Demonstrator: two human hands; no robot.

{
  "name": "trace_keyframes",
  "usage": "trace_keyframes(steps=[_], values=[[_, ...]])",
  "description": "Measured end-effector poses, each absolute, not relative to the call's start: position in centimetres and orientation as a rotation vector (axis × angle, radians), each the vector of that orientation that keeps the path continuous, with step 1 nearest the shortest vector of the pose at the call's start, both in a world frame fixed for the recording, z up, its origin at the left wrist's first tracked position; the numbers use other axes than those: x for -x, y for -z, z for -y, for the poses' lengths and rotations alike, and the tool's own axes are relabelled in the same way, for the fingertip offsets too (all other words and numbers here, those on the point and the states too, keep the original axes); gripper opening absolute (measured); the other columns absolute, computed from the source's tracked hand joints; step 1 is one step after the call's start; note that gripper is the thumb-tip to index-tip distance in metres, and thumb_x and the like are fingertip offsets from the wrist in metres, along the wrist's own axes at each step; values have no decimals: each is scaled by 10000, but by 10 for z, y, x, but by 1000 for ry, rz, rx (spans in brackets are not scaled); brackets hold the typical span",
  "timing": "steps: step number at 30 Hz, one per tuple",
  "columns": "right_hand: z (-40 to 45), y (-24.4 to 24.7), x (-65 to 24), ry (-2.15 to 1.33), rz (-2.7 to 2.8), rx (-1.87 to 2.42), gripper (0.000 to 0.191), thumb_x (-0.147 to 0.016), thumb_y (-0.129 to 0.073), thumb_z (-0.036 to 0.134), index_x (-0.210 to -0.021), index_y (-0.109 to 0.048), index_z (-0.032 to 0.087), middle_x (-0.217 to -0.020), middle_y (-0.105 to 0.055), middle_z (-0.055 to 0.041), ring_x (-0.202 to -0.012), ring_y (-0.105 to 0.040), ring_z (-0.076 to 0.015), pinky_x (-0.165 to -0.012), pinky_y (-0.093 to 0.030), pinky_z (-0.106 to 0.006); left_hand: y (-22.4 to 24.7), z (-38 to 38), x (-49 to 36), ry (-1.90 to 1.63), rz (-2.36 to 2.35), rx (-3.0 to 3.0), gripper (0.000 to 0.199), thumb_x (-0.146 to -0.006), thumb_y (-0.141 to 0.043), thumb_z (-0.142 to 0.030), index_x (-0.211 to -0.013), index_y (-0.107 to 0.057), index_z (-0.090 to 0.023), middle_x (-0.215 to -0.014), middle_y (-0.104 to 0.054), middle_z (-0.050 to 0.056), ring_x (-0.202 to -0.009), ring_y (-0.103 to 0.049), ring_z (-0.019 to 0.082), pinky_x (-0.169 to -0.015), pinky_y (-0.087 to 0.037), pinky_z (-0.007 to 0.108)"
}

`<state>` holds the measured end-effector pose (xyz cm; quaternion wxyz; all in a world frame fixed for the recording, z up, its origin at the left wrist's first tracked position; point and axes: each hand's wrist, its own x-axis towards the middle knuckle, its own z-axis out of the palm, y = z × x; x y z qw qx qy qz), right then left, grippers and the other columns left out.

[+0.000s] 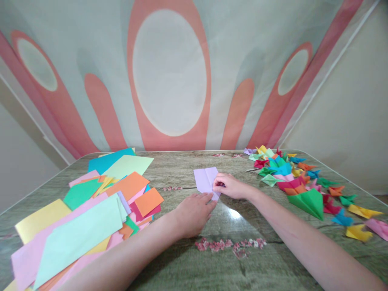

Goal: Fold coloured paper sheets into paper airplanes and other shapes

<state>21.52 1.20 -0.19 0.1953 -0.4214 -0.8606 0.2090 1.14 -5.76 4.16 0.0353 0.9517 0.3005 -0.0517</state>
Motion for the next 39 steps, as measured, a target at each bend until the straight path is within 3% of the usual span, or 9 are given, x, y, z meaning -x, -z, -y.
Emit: trace_keyframes(steps=[20,39], values=[[-10,1,-214,-507,2440,1202,88,-790,-557,213,-741,-610,162,-781,-597,-14,-755,-528,-134,-731,-357,-268,-39,61,-15,92,-975,-2915,469,-898,-326,-291,-1340,-319,-134,-1363,-415,126,-1235,-392,238,-996,-322,385],[-10,2,-214,-495,2425,1218,67,-773,-557,205,-728,-596,174,-772,-596,-7,-753,-526,-137,-729,-355,-270,-30,67,-26,116,-1088,-2963,429,-889,-377,-318,-1269,-428,-124,-1316,-458,149,-1171,-455,271,-918,-398,405]])
